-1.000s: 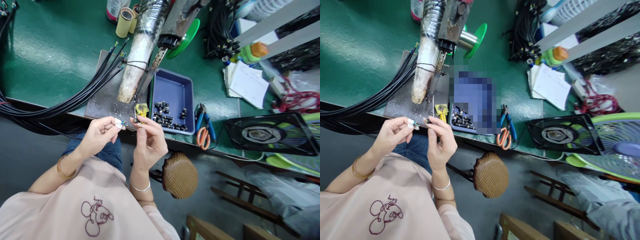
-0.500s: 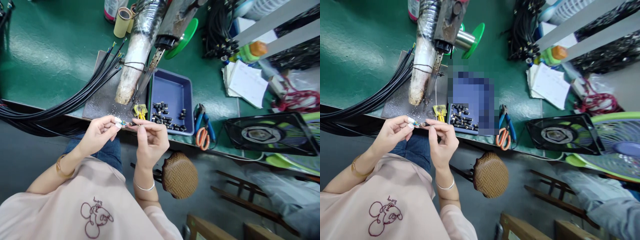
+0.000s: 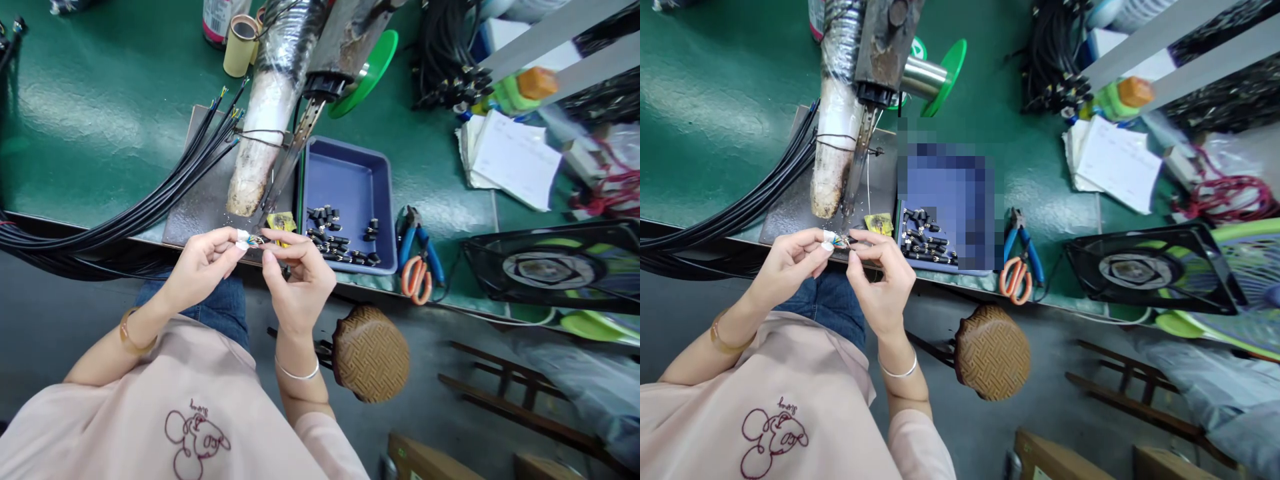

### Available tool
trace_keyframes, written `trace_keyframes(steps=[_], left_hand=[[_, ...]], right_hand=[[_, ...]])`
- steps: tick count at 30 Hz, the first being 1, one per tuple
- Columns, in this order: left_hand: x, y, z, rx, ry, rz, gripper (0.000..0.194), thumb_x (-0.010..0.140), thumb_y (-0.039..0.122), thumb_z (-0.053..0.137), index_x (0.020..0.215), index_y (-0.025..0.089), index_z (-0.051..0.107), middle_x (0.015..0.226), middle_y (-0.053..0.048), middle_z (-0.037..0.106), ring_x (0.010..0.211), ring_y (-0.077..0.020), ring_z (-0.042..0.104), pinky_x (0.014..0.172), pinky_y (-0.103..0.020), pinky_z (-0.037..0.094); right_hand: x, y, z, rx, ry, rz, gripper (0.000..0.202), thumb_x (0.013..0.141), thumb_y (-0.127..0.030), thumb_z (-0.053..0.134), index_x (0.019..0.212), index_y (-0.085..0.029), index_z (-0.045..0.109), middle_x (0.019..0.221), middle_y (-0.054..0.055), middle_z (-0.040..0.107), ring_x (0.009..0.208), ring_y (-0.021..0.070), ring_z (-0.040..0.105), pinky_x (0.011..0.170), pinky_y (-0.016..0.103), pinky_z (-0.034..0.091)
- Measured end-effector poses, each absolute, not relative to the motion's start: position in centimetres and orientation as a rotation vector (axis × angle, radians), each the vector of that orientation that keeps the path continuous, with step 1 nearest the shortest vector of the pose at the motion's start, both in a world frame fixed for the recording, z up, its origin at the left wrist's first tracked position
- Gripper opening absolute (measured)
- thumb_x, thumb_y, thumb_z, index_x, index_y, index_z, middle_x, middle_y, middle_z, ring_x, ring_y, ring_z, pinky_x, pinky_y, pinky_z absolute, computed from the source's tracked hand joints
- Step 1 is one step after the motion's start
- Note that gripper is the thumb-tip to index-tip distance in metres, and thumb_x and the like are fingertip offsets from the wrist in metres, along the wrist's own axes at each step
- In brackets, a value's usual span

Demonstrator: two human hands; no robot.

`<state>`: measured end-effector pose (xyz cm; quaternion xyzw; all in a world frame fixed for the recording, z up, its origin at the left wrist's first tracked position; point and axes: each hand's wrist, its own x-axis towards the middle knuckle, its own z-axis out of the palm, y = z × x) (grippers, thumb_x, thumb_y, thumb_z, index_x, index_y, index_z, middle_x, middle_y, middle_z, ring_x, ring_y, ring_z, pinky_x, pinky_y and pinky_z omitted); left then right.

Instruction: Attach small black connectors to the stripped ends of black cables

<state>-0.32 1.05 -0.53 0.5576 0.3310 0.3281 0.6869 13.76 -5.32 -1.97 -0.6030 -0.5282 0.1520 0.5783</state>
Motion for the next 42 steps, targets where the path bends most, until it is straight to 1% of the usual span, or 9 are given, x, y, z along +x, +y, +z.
trace_keyframes(steps=[3,10,18,23,27,33,42], left_hand=[[-0.2,1.2,-0.5,1.258,0.743,0.755,0.029,0.09,0.043,0.065,0.086,0.014,0.062,0.052,0.006,0.042,0.046,-0.0054,0.035,0.043,-0.018,0.03],[-0.1,1.4,-0.6,1.237,0.748,0.755,0.028,0.09,0.041,0.065,0.088,0.013,0.063,0.053,0.006,0.043,0.046,-0.0057,0.037,0.044,-0.018,0.03],[0.0,1.7,-0.1,1.213,0.758,0.76,0.032,0.087,0.046,0.068,0.086,0.014,0.064,0.053,0.006,0.045,0.046,-0.0065,0.038,0.044,-0.02,0.029],[0.1,1.6,0.2,1.2,0.752,0.758,0.032,0.087,0.046,0.068,0.084,0.014,0.063,0.051,0.007,0.045,0.044,-0.0055,0.034,0.042,-0.021,0.026],[0.0,1.6,0.2,1.189,0.742,0.751,0.03,0.089,0.043,0.067,0.082,0.014,0.061,0.051,0.007,0.044,0.044,-0.0047,0.032,0.042,-0.02,0.025],[-0.4,1.6,0.1,1.156,0.742,0.679,0.033,0.087,0.047,0.069,0.088,0.014,0.063,0.051,0.007,0.046,0.043,-0.0053,0.032,0.042,-0.021,0.025],[-0.6,1.3,-0.1,1.165,0.707,0.674,0.033,0.087,0.045,0.069,0.088,0.013,0.064,0.052,0.006,0.046,0.046,-0.0056,0.036,0.042,-0.019,0.026]], right_hand=[[13.9,-5.0,-1.9,-1.39,-1.256,0.336,0.012,0.088,-0.018,0.065,0.077,-0.023,0.06,0.1,0.003,0.076,0.088,0.0163,0.073,0.079,0.034,0.065],[13.9,-4.5,-2.0,-1.369,-1.273,0.311,0.012,0.087,-0.016,0.066,0.078,-0.023,0.061,0.1,0.002,0.074,0.091,0.0158,0.071,0.078,0.033,0.064],[13.9,-4.1,-1.9,-1.38,-1.277,0.27,0.011,0.087,-0.019,0.069,0.078,-0.024,0.064,0.097,0.001,0.073,0.093,0.0191,0.071,0.081,0.039,0.062],[13.9,-4.0,-1.5,-1.388,-1.286,0.257,0.012,0.086,-0.015,0.07,0.079,-0.025,0.066,0.094,0.0,0.072,0.091,0.0174,0.071,0.082,0.038,0.062],[14.0,-4.3,-1.6,-1.385,-1.298,0.253,0.011,0.087,-0.017,0.068,0.08,-0.024,0.064,0.098,0.001,0.073,0.093,0.0176,0.071,0.081,0.037,0.062],[14.1,-4.5,-1.8,-1.382,-1.363,0.229,0.014,0.087,-0.015,0.066,0.079,-0.025,0.06,0.099,0.001,0.074,0.091,0.017,0.071,0.076,0.035,0.063],[13.9,-4.8,-1.5,-1.352,-1.366,0.169,0.013,0.087,-0.012,0.066,0.083,-0.024,0.062,0.094,0.0,0.075,0.09,0.0169,0.073,0.081,0.036,0.062]])
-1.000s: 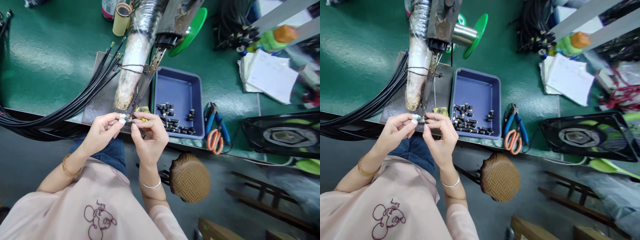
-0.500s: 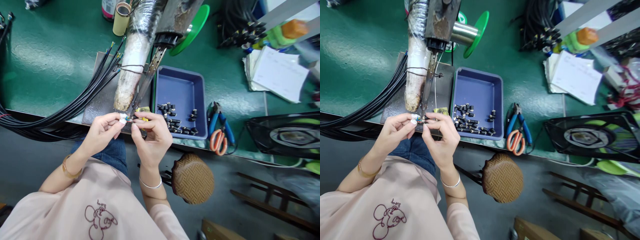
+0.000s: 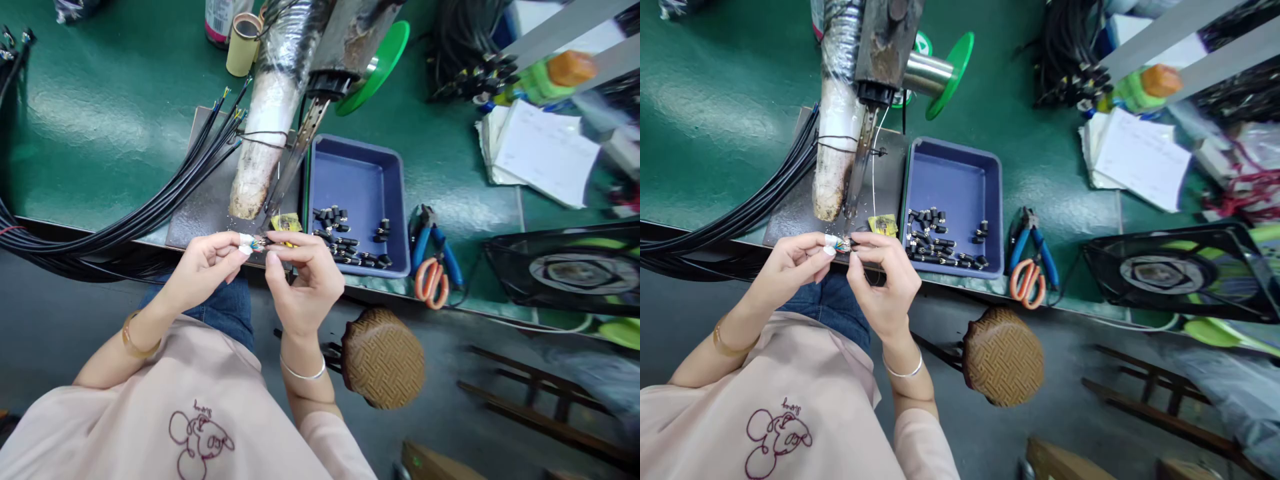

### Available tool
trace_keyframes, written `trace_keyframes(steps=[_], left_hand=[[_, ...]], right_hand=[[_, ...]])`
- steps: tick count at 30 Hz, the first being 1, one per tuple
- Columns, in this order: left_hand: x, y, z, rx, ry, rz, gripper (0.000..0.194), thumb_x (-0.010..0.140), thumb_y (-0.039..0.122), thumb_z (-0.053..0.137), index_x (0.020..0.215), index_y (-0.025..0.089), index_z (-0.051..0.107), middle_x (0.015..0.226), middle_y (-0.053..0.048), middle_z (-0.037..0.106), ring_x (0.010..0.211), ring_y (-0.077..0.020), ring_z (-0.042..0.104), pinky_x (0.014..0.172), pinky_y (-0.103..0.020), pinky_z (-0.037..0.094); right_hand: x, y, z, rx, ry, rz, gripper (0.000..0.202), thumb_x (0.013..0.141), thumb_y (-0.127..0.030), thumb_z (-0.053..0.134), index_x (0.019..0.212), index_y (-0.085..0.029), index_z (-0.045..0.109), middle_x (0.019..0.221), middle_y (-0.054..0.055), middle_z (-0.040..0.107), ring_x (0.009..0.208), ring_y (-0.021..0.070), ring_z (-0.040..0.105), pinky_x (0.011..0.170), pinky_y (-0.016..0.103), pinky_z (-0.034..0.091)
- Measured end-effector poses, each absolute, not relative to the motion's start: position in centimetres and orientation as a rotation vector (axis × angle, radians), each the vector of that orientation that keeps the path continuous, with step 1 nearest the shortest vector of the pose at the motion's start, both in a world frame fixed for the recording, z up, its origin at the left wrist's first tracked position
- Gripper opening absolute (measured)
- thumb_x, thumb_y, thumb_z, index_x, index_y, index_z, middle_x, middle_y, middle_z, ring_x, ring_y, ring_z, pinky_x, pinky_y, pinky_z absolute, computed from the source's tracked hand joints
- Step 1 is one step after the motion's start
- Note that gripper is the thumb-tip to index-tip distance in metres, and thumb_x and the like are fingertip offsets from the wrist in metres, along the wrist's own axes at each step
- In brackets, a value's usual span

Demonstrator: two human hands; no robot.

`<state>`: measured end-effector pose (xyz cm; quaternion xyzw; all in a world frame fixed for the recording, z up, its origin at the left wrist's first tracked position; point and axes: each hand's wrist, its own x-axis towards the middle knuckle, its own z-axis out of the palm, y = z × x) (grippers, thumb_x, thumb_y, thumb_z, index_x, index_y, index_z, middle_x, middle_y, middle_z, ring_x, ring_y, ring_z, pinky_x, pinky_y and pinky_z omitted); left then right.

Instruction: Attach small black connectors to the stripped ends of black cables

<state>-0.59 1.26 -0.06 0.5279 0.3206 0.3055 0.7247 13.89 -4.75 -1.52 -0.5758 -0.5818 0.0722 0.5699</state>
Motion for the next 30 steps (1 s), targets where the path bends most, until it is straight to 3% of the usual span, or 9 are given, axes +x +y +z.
trace_keyframes(steps=[13,25,30], left_hand=[[0.3,1.4,0.0,1.166,0.745,0.815,0.03,0.086,0.043,0.07,0.086,0.014,0.064,0.052,0.006,0.044,0.046,-0.0061,0.037,0.044,-0.019,0.03],[-0.4,1.1,-0.4,1.18,0.717,0.713,0.024,0.087,0.036,0.067,0.091,0.012,0.067,0.053,0.006,0.046,0.047,-0.0062,0.039,0.045,-0.018,0.032],[-0.3,0.6,0.0,1.179,0.754,0.728,0.016,0.082,0.029,0.069,0.082,0.014,0.063,0.059,0.004,0.051,0.049,-0.0058,0.044,0.047,-0.017,0.035]], right_hand=[[13.7,-4.2,-1.8,-1.374,-1.364,0.099,0.015,0.083,-0.01,0.068,0.078,-0.022,0.061,0.097,0.002,0.072,0.091,0.0168,0.072,0.078,0.035,0.064],[14.0,-5.1,-2.3,-1.325,-1.461,-0.014,0.016,0.083,-0.008,0.069,0.086,-0.023,0.063,0.096,0.002,0.075,0.091,0.0157,0.073,0.078,0.03,0.064],[13.6,-5.2,-1.9,-1.337,-1.265,0.206,0.013,0.085,-0.011,0.069,0.084,-0.023,0.064,0.092,0.0,0.075,0.086,0.0139,0.074,0.067,0.024,0.062]])
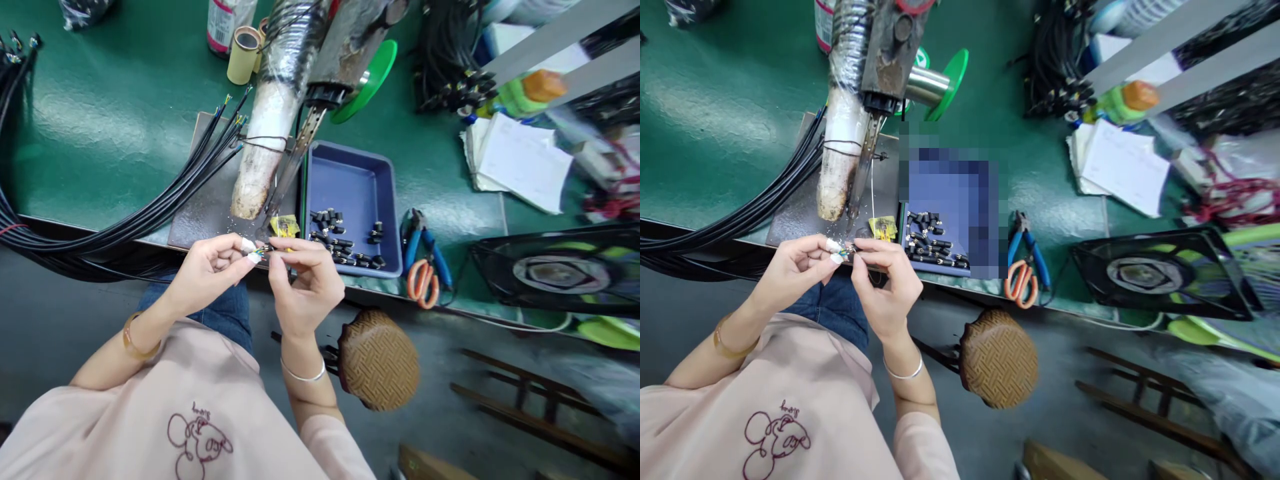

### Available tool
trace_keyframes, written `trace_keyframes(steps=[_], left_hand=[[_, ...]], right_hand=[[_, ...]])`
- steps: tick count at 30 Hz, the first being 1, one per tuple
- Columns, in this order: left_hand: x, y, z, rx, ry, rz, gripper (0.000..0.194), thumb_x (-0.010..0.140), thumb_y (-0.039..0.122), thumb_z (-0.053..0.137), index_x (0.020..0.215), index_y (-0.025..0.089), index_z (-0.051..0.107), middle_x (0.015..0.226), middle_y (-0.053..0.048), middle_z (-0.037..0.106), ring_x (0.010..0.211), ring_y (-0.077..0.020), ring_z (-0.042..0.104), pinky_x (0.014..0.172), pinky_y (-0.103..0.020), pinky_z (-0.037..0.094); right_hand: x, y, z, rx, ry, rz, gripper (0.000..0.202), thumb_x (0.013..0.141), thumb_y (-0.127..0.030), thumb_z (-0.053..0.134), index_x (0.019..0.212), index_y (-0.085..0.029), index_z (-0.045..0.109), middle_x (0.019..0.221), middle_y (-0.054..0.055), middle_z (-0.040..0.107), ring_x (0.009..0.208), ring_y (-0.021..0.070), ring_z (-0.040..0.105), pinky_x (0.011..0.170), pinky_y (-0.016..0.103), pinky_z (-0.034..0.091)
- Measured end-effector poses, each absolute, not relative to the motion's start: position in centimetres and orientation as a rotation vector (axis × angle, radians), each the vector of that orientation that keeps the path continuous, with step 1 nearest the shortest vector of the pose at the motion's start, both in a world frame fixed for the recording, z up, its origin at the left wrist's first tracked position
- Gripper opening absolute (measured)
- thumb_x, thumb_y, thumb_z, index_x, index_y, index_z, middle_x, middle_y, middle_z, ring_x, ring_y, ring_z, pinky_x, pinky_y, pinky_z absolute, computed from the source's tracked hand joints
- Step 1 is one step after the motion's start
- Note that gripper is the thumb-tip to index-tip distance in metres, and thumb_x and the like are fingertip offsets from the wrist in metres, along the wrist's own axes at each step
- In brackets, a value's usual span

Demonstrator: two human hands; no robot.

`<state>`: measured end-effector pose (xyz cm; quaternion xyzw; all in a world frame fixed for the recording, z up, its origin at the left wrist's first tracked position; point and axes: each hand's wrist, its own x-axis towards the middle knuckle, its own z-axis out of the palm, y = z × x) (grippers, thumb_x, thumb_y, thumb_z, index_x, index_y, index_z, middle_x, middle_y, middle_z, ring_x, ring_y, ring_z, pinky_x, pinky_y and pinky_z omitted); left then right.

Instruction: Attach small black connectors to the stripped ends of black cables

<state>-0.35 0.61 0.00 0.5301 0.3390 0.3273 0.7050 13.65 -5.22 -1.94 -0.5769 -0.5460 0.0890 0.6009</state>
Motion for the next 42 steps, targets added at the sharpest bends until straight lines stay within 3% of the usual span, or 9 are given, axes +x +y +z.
trace_keyframes(steps=[4,7,16,24,33,42], left_hand=[[-0.2,0.3,0.3,1.211,0.778,0.836,0.012,0.077,0.022,0.067,0.073,0.015,0.058,0.06,0.004,0.052,0.05,-0.0051,0.045,0.049,-0.016,0.036],[-0.2,0.3,0.1,1.221,0.781,0.881,0.008,0.076,0.02,0.065,0.074,0.015,0.059,0.06,0.003,0.057,0.052,-0.0059,0.049,0.052,-0.016,0.04],[0.0,0.2,-0.5,1.266,0.878,0.9,0.011,0.076,0.024,0.064,0.074,0.015,0.058,0.056,0.006,0.044,0.051,-0.0051,0.037,0.049,-0.017,0.032],[0.2,0.5,-0.6,1.317,0.873,0.881,0.01,0.078,0.023,0.062,0.073,0.016,0.058,0.058,0.005,0.043,0.052,-0.0058,0.036,0.051,-0.018,0.031],[0.7,1.1,-0.6,1.374,0.889,0.883,0.011,0.081,0.02,0.06,0.072,0.017,0.054,0.058,0.006,0.038,0.052,-0.0056,0.033,0.05,-0.018,0.028],[1.1,1.6,-0.5,1.368,0.901,0.912,0.009,0.081,0.021,0.061,0.075,0.016,0.058,0.06,0.005,0.046,0.053,-0.0059,0.038,0.051,-0.017,0.033]], right_hand=[[13.5,-5.3,-1.5,-1.331,-1.116,0.583,0.013,0.084,-0.013,0.07,0.077,-0.022,0.063,0.088,-0.002,0.075,0.072,0.0118,0.074,0.063,0.022,0.063],[13.5,-5.3,-1.3,-1.305,-1.101,0.667,0.013,0.083,-0.012,0.07,0.077,-0.022,0.064,0.088,-0.002,0.075,0.07,0.0114,0.074,0.065,0.023,0.065],[13.6,-5.3,-1.3,-1.383,-1.33,0.317,0.014,0.086,-0.012,0.068,0.076,-0.022,0.064,0.087,0.0,0.076,0.078,0.0136,0.072,0.061,0.025,0.061],[14.1,-4.8,-1.5,-1.336,-1.508,0.016,0.016,0.085,-0.008,0.068,0.08,-0.023,0.063,0.088,0.0,0.077,0.081,0.015,0.073,0.073,0.031,0.061],[14.1,-4.4,-1.8,-1.371,-1.51,-0.027,0.015,0.087,-0.01,0.067,0.082,-0.023,0.061,0.091,0.0,0.076,0.085,0.0156,0.073,0.076,0.032,0.06],[14.4,-3.6,-1.6,-1.379,-1.504,-0.04,0.016,0.085,-0.009,0.068,0.082,-0.023,0.063,0.091,0.0,0.075,0.086,0.0164,0.073,0.078,0.033,0.059]])
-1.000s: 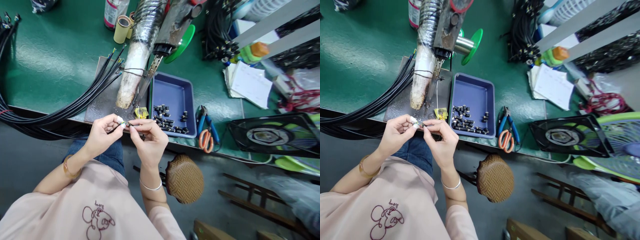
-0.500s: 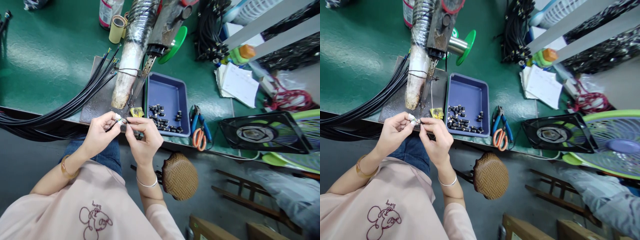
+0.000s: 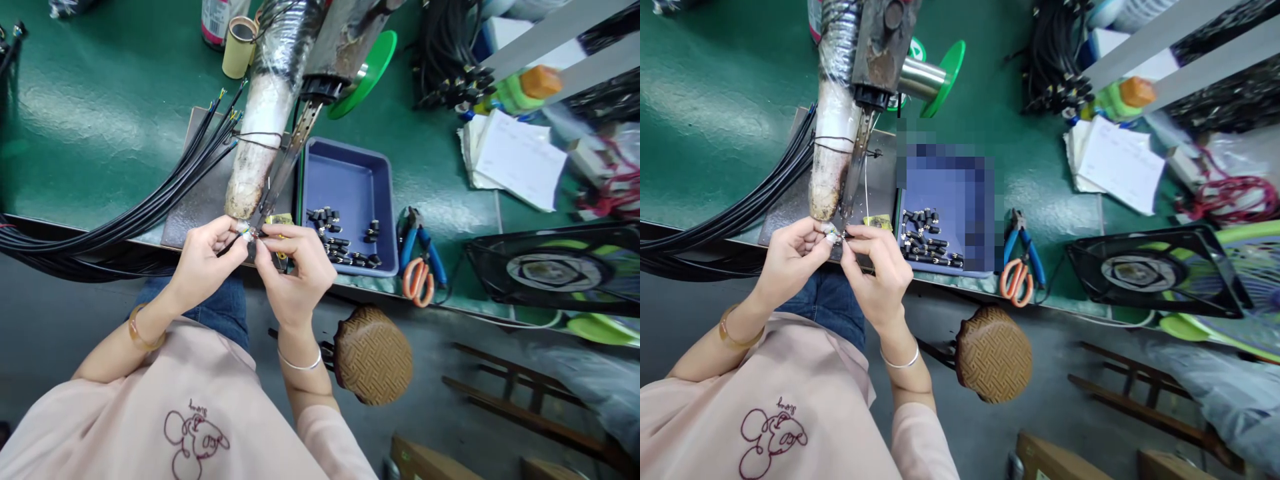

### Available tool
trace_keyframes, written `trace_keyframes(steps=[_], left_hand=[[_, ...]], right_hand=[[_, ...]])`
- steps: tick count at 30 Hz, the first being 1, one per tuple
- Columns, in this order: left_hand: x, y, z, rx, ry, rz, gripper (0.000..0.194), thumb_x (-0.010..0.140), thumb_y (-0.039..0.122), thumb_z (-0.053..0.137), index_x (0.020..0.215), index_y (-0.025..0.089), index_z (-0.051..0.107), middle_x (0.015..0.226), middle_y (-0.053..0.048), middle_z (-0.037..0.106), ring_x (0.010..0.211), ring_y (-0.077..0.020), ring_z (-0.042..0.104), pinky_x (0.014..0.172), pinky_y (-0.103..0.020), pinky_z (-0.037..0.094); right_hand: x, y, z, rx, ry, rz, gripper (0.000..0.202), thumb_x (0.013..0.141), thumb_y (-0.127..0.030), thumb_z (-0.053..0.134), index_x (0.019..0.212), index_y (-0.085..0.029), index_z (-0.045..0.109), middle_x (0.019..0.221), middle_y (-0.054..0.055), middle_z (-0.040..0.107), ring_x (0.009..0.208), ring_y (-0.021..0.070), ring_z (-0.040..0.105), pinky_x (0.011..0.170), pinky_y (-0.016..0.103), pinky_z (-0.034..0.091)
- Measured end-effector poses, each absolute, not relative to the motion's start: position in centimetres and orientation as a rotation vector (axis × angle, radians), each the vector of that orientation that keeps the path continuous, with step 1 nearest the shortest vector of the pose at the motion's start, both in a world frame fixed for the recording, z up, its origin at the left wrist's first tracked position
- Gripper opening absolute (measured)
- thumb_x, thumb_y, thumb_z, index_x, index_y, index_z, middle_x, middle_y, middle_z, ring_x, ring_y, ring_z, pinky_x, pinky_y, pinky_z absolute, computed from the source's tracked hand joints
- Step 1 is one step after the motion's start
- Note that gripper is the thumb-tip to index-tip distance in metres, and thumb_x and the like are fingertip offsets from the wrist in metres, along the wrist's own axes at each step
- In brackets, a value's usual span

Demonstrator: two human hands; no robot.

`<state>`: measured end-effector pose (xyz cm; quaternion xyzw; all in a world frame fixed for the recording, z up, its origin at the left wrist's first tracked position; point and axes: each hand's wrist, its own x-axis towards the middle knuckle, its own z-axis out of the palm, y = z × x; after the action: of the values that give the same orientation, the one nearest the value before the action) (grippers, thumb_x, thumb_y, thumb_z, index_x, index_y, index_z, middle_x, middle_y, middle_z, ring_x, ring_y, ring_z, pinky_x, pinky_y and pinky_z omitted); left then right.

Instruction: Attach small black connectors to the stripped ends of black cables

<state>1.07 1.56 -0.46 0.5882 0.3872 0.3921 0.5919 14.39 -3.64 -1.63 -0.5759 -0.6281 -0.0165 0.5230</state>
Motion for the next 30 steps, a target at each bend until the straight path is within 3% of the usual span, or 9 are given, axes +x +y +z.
trace_keyframes(steps=[17,30], left_hand=[[0.9,1.5,0.1,1.248,0.894,0.846,0.01,0.078,0.021,0.062,0.073,0.016,0.055,0.054,0.007,0.042,0.048,-0.0052,0.034,0.045,-0.018,0.028],[0.8,0.9,-0.4,1.263,0.94,0.855,0.011,0.078,0.024,0.063,0.075,0.016,0.056,0.057,0.006,0.043,0.05,-0.0057,0.037,0.049,-0.019,0.031]], right_hand=[[14.5,-4.3,-1.4,-1.366,-1.636,-0.06,0.019,0.085,-0.008,0.067,0.082,-0.024,0.059,0.098,0.003,0.076,0.087,0.0154,0.074,0.075,0.028,0.063],[14.1,-4.4,-1.5,-1.4,-1.599,-0.127,0.017,0.087,-0.008,0.067,0.087,-0.024,0.061,0.093,0.002,0.078,0.086,0.0154,0.076,0.077,0.029,0.062]])
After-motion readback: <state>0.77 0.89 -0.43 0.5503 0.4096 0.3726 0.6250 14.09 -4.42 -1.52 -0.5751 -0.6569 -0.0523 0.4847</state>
